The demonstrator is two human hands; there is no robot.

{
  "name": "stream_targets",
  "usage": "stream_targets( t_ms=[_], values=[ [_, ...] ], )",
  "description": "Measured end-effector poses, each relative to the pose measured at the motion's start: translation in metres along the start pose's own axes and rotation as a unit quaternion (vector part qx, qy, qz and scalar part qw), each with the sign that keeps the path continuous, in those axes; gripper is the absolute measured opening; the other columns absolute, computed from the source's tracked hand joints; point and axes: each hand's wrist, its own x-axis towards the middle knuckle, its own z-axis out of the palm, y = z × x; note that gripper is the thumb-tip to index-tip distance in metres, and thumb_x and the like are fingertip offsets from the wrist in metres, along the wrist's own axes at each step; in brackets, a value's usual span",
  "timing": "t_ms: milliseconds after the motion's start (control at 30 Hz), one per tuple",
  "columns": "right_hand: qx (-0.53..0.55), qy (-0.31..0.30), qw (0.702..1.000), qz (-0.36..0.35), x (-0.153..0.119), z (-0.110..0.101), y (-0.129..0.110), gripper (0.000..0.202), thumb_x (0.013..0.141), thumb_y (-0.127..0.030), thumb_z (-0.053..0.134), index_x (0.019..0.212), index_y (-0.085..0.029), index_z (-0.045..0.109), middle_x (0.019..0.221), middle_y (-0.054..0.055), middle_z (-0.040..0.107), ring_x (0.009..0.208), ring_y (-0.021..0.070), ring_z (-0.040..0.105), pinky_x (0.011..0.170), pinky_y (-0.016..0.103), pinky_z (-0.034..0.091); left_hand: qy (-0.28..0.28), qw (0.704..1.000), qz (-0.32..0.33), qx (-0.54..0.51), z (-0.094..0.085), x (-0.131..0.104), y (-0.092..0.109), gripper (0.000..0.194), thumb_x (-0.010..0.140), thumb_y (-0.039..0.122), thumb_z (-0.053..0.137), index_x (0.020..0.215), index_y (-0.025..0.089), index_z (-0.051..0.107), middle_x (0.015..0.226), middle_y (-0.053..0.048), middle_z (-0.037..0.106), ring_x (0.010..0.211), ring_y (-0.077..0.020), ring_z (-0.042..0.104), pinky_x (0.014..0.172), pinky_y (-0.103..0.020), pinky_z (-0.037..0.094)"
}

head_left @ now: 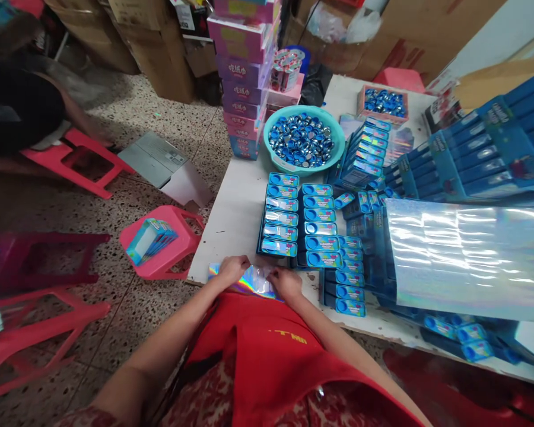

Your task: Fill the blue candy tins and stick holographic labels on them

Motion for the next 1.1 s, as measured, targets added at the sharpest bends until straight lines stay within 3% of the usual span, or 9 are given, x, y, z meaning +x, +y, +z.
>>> stream_targets(
  t_ms=[167, 300, 367, 500, 633, 767, 900, 1100],
  values=[
    [-0.056, 0.001, 0.997, 0.056, 0.001, -0.004, -0.001, 0.058, 0.078, -0.05, 0.056, 0.123, -0.015, 0.045, 0.093, 0.015, 0.069, 0.086, 0.0251, 0.066, 0.064, 0.029, 0.045, -0.004, 1.0, 0.011, 0.012, -0.003, 0.0, -0.006, 0.031, 0.085, 0.032, 0.039, 0.098, 0.023, 0.067, 0.095, -0.004, 0.07, 0.092, -0.0194, 0.062, 0.076, -0.026, 0.04],
    [-0.077, 0.0, 0.997, 0.006, -0.009, -0.012, -0.003, 0.044, 0.084, -0.036, 0.051, 0.122, -0.015, 0.045, 0.097, 0.014, 0.068, 0.088, 0.0253, 0.065, 0.066, 0.03, 0.046, -0.048, 0.996, 0.069, 0.003, -0.014, -0.003, -0.019, 0.032, 0.082, 0.035, 0.046, 0.102, 0.021, 0.067, 0.094, -0.004, 0.07, 0.089, -0.0189, 0.062, 0.073, -0.024, 0.04],
    [-0.082, 0.0, 0.994, -0.066, -0.013, -0.015, -0.008, 0.036, 0.085, -0.032, 0.049, 0.119, -0.019, 0.048, 0.106, 0.012, 0.065, 0.091, 0.0236, 0.064, 0.069, 0.029, 0.046, -0.066, 0.994, 0.087, -0.012, -0.018, -0.004, -0.024, 0.031, 0.081, 0.03, 0.046, 0.1, 0.019, 0.068, 0.093, -0.004, 0.07, 0.086, -0.0174, 0.062, 0.071, -0.022, 0.04],
    [-0.067, -0.017, 0.973, -0.219, -0.009, -0.012, -0.028, 0.036, 0.087, -0.031, 0.046, 0.123, -0.024, 0.047, 0.125, 0.008, 0.054, 0.101, 0.0205, 0.06, 0.075, 0.027, 0.046, -0.05, 0.997, 0.057, -0.015, -0.019, -0.004, -0.023, 0.031, 0.08, 0.025, 0.043, 0.094, 0.019, 0.07, 0.091, -0.004, 0.071, 0.085, -0.0174, 0.062, 0.071, -0.023, 0.04],
    [-0.082, -0.049, 0.967, -0.234, -0.001, -0.002, -0.043, 0.047, 0.083, -0.03, 0.052, 0.129, -0.02, 0.042, 0.127, 0.012, 0.05, 0.111, 0.0225, 0.052, 0.081, 0.027, 0.045, -0.033, 0.999, 0.024, -0.011, -0.015, -0.004, -0.02, 0.031, 0.08, 0.028, 0.043, 0.093, 0.02, 0.069, 0.09, -0.005, 0.071, 0.086, -0.0185, 0.062, 0.072, -0.024, 0.041],
    [-0.101, -0.071, 0.962, -0.244, -0.002, 0.0, -0.042, 0.051, 0.083, -0.027, 0.053, 0.132, -0.018, 0.04, 0.128, 0.013, 0.047, 0.116, 0.0231, 0.047, 0.084, 0.029, 0.044, -0.024, 1.0, 0.003, -0.011, -0.013, -0.005, -0.019, 0.031, 0.08, 0.029, 0.044, 0.095, 0.02, 0.069, 0.093, -0.006, 0.07, 0.089, -0.0195, 0.062, 0.073, -0.025, 0.041],
    [-0.103, -0.083, 0.952, -0.276, -0.005, -0.003, -0.036, 0.04, 0.084, -0.024, 0.05, 0.124, -0.02, 0.048, 0.121, 0.011, 0.051, 0.112, 0.0218, 0.048, 0.084, 0.029, 0.043, -0.019, 1.0, -0.004, -0.009, -0.014, -0.006, -0.017, 0.03, 0.08, 0.027, 0.043, 0.094, 0.02, 0.07, 0.095, -0.005, 0.07, 0.091, -0.0195, 0.062, 0.074, -0.025, 0.041],
    [-0.086, -0.028, 0.952, -0.291, -0.006, -0.009, -0.04, 0.019, 0.087, -0.026, 0.048, 0.101, -0.021, 0.06, 0.109, 0.008, 0.058, 0.102, 0.0193, 0.053, 0.08, 0.026, 0.04, -0.01, 1.0, -0.011, -0.003, -0.012, -0.004, -0.015, 0.029, 0.08, 0.028, 0.045, 0.093, 0.021, 0.07, 0.095, -0.005, 0.071, 0.091, -0.0196, 0.062, 0.074, -0.025, 0.041]
  ],
)
